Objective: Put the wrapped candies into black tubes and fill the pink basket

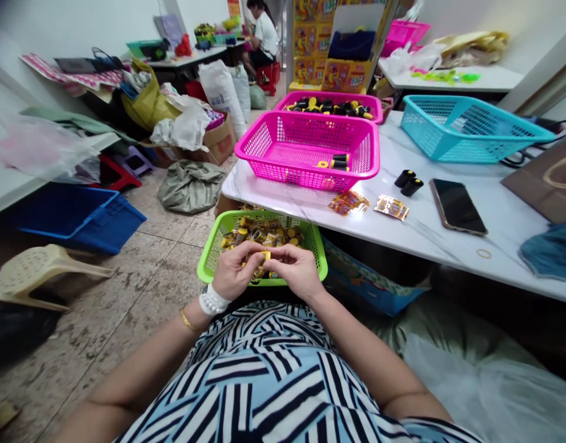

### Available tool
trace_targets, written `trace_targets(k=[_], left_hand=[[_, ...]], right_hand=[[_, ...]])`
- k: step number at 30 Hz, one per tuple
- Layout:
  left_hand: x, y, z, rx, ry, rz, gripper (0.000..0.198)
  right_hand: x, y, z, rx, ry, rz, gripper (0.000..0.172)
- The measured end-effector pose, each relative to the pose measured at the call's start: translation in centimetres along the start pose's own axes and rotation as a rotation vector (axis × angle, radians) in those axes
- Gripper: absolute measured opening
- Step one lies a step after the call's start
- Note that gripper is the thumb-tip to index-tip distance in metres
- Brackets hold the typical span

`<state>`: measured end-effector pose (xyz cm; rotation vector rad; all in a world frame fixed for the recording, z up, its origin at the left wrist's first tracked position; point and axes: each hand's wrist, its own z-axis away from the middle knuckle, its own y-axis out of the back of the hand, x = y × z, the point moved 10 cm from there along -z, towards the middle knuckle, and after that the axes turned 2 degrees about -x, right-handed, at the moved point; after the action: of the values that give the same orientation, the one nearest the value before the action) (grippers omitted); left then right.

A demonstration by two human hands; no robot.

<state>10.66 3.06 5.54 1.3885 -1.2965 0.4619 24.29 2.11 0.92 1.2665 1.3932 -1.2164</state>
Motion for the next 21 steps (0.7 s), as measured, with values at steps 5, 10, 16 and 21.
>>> trace_targets(k=[5,10,16,21], left_hand=[[-5.6,-2.3,1.6,-0.072,0.384,0.477,0.039],[-5.7,-1.5,2.3,0.013,0.309,0.429,0.033],[-8.3,-4.1,3.3,-0.131,0.643,0.713,0.043],[-7.2,-6.5,3.8,-0.231,0.721,1.076,0.044]], right_hand=[[-1.7,0.5,0.6,0.032,0.215,0.218,0.025],[2.5,-0.3,0.4,0.015,-0.058,0.016,0.025],[3.8,-2.0,0.5,-0.297,-0.181,-0.065,0.038],[1.9,-1.1,0.0,-0.220,-0.036,-0.080,0.019]])
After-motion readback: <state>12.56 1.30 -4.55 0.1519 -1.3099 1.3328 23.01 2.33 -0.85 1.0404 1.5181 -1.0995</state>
